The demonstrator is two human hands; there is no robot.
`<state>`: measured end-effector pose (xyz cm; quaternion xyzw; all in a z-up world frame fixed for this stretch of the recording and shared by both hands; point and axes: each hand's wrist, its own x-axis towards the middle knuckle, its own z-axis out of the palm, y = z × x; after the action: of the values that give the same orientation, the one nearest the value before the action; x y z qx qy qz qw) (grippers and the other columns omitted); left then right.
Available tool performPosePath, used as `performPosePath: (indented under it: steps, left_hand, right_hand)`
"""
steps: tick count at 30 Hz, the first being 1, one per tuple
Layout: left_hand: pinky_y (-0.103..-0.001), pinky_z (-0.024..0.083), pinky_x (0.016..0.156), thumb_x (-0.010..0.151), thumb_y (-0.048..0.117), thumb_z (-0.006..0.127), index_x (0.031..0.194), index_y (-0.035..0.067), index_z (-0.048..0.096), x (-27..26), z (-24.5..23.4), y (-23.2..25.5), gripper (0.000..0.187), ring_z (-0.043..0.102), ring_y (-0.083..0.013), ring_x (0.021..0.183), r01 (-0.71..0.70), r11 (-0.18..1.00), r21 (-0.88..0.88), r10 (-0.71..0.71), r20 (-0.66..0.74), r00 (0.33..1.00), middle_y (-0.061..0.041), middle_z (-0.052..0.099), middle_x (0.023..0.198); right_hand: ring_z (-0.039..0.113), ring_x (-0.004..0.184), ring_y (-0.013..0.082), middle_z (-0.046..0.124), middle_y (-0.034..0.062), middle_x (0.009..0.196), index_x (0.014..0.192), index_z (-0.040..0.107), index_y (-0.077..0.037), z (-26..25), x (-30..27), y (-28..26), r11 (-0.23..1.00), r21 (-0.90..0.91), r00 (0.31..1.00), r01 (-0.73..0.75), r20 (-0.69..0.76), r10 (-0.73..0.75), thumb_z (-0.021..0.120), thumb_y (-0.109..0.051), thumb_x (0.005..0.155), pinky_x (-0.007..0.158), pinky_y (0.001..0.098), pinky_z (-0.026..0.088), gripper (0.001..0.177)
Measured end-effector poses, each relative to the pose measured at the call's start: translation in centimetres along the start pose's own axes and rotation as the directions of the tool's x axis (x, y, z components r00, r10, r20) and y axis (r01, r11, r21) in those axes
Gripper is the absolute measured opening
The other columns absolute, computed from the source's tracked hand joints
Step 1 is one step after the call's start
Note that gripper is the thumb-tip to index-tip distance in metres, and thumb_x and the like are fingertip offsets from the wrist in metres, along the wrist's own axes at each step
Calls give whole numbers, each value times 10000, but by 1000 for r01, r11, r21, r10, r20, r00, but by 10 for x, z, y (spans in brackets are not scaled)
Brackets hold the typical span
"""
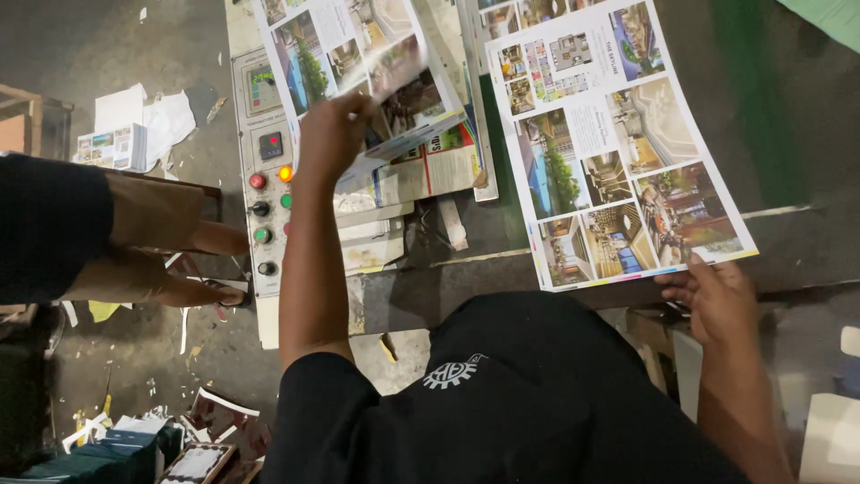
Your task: The person sorts through a stack of printed sheets featuring multiple images, flipping pages and separating them into piles on a work surface. The person handles the sheets by hand, moving them from one side to the other.
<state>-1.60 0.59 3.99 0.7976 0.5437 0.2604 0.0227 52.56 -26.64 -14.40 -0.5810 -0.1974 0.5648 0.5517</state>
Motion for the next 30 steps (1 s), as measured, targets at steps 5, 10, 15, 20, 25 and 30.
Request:
performPosePath:
  steps: [5,10,15,20,25,30]
  left_hand:
    - [-419,518,610,1014,163,715,943,107,742,1,-34,38,94,681,-286,655,-101,962,254,159,-223,962,-96,735,804]
    - [-408,520,619,963,65,683,879,116,696,-23,-38,81,99,657,-259,642,-156,934,321,221,-174,960,-82,669,734]
    - [-418,540,712,927,79,682,888,102,668,-42,-31,118,48,683,-282,717,-196,964,179,223,-145,964,-83,676,765]
    - [-427,537,723,979,127,695,917,87,686,-50,-29,130,75,682,-299,730,-166,981,99,180,-154,972,-95,703,821]
    - [-434,526,666,956,137,713,961,75,748,-63,-15,132,71,692,-308,722,-113,992,57,122,-197,973,-110,744,865]
    - [-390,588,805,966,162,721,1023,51,739,-87,6,162,127,744,-281,890,-313,934,-172,276,-206,939,-143,756,1029]
  right_hand:
    - [711,847,205,699,110,1078,1275,578,-33,10,-7,4,1000,-18,1000,-1,-12,1,542,-161,1130,645,304,570,197]
    - [715,850,206,705,104,1092,1286,584,-31,22,-8,6,1000,5,1000,12,24,-12,549,-168,1129,645,296,570,211]
    - [719,825,214,705,113,1059,1282,587,-21,45,10,5,997,-74,997,2,75,4,555,-178,1112,622,294,565,234]
    - [717,813,212,709,114,1045,1278,564,-17,70,50,-10,989,-141,997,33,69,-24,558,-183,1105,610,298,566,240]
    - [738,852,248,690,200,1032,1264,488,71,70,68,-12,993,-119,997,17,83,-7,580,-225,1194,624,323,568,318]
    - [712,856,210,734,167,1144,1469,552,-50,98,18,-23,951,-302,998,64,39,-55,560,-213,1051,641,298,568,448]
